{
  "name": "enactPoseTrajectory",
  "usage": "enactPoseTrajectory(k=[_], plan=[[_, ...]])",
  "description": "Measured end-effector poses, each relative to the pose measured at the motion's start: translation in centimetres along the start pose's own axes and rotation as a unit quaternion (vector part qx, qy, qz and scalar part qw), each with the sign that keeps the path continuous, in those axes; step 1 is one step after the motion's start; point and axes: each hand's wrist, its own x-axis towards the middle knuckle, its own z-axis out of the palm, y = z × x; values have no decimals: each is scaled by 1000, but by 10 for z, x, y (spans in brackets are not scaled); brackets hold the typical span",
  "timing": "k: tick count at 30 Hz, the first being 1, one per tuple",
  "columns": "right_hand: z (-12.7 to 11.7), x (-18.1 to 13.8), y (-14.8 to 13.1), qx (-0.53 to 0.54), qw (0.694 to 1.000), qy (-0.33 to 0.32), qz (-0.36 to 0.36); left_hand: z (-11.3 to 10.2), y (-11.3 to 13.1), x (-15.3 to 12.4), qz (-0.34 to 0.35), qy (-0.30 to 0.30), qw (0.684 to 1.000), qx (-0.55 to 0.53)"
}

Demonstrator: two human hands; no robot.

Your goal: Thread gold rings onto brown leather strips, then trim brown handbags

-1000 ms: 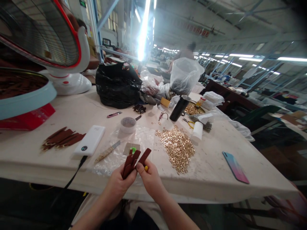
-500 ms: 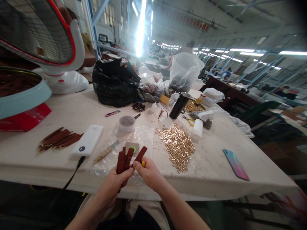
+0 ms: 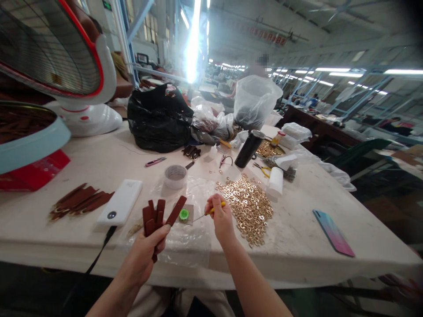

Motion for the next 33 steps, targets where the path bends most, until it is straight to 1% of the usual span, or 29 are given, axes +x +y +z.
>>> enactPoseTrajectory(k=[2, 5, 11, 16, 21, 24, 27, 33], plan=[[7, 1, 9, -21, 999, 7, -33, -1, 0, 3, 5, 9, 1000, -7], [16, 1, 20, -67, 996, -10, -59, -2, -1, 4, -3, 23, 1000, -5], [19, -1, 33, -104, 993, -32, -53, -4, -4, 4, 1, 32, 999, -15], [17, 0, 34, -110, 992, -17, -66, -6, -5, 4, 8, 29, 1000, 4], [17, 1, 31, -121, 989, -24, -78, -7, -5, 1, -4, 35, 999, 27], [18, 0, 31, -122, 989, -21, -83, -6, -5, 0, 2, 33, 999, 25], [17, 0, 32, -116, 989, -35, -79, -6, -5, -1, 10, 33, 999, 18], [13, 1, 25, -88, 992, -10, -87, -8, -9, -1, 21, 30, 999, 17]])
